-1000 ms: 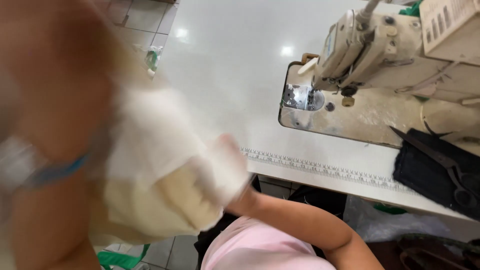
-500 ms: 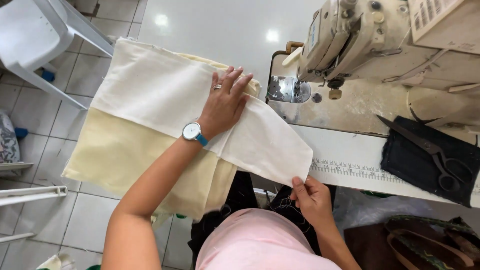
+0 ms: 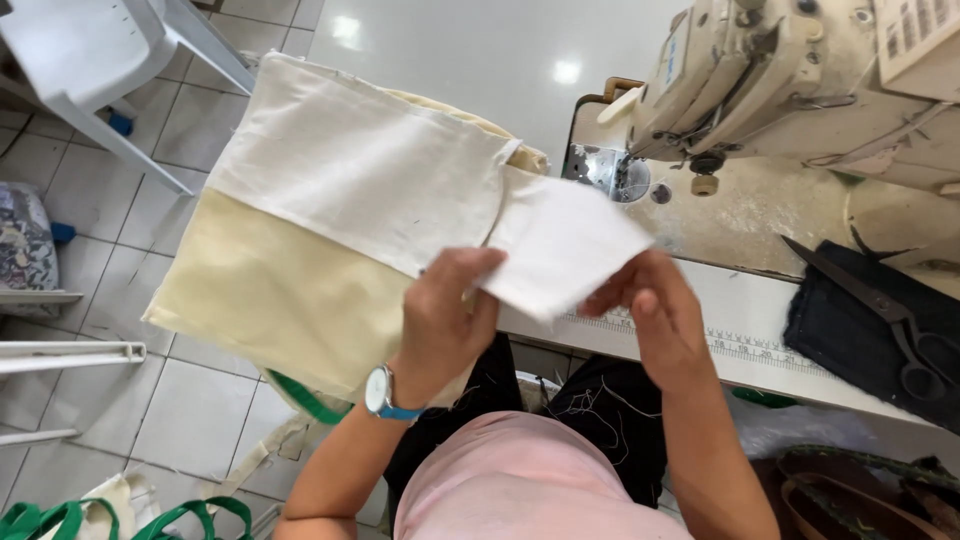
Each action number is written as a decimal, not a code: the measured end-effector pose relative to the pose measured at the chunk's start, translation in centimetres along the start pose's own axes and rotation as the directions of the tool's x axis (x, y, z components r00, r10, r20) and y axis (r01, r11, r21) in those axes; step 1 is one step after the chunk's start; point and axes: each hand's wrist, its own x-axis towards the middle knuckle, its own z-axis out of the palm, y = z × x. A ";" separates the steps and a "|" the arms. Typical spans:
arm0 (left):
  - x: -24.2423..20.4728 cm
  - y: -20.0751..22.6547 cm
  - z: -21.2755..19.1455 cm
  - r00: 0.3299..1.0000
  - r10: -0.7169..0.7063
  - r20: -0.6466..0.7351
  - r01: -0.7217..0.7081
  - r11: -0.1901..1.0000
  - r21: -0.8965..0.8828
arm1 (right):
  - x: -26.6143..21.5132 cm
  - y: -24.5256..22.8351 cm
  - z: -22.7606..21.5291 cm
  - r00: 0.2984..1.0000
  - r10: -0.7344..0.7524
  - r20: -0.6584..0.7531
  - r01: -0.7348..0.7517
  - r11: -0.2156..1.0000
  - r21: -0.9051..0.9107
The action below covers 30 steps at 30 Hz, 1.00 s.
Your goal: A person prepares a fabric tote bag by aligning the seams and trimming excess material with scissors at a sewing station.
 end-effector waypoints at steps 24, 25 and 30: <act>7.7 0.0 8.7 0.622 0.269 0.735 -0.240 0.959 -0.148 | -3.3 2.1 0.3 0.959 -0.065 -0.275 -0.063 0.901 -0.430; 8.6 0.3 8.0 0.616 0.298 0.729 -0.264 0.950 -0.166 | -3.5 1.8 0.8 0.953 -0.090 -0.288 -0.049 0.895 -0.443; 11.8 1.2 4.0 0.565 0.205 0.799 0.035 0.962 -0.271 | -5.3 1.7 2.2 0.828 0.423 -0.368 -0.483 0.871 -0.086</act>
